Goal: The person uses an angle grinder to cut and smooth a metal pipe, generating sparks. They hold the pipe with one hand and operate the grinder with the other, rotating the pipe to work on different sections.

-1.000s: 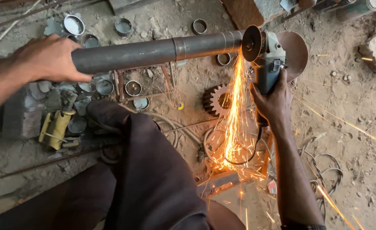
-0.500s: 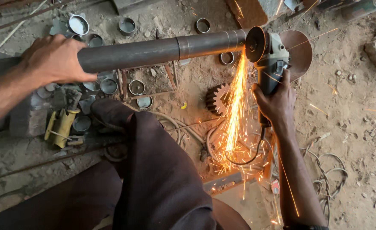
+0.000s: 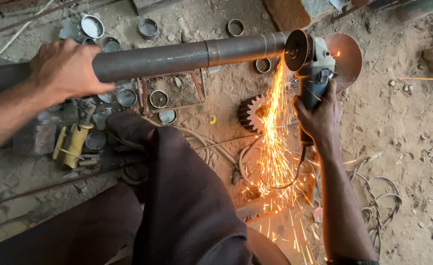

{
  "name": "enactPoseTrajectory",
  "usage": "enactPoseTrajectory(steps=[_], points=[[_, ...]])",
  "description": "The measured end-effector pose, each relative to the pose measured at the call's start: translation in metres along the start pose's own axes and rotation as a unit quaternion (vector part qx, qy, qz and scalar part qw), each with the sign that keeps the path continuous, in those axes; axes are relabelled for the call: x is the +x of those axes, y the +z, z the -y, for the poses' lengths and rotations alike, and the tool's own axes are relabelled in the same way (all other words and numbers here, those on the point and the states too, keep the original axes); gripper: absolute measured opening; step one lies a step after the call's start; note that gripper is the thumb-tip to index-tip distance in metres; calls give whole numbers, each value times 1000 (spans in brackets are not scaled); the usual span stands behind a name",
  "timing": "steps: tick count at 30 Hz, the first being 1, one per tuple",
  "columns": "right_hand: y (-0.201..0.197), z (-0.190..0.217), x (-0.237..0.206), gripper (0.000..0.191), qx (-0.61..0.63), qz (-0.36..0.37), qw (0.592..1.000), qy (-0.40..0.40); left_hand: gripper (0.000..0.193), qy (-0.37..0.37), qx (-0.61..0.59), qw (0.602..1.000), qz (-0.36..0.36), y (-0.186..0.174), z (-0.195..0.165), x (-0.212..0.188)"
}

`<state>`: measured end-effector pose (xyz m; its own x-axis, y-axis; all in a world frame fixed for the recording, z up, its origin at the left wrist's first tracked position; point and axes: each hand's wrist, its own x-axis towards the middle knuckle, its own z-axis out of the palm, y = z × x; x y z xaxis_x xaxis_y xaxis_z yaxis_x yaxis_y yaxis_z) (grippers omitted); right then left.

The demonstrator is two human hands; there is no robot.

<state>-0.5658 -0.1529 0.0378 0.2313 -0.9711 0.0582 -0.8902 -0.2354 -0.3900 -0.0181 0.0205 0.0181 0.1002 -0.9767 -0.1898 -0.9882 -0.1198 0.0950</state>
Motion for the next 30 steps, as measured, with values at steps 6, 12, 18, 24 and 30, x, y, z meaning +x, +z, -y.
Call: enactPoseTrajectory(steps=[6, 12, 18, 24, 30], points=[[-1, 3, 0, 85, -6, -7, 1000, 20, 69, -6, 8, 999, -32, -7, -9, -5], [-8, 11, -4, 77, 20, -9, 1000, 11, 63, -1, 17, 999, -44, -7, -13, -8], [-6, 7, -1, 77, 15, -14, 1000, -13, 67, 11, 46, 994, -96, 5, -12, -12], [-3, -1, 0, 75, -10, 0, 1000, 5, 113, 62, -43, 997, -28, 20, 20, 20], [-4, 2, -5, 81, 9, -12, 1000, 11, 71, -26, -22, 989, 147, 15, 32, 26]])
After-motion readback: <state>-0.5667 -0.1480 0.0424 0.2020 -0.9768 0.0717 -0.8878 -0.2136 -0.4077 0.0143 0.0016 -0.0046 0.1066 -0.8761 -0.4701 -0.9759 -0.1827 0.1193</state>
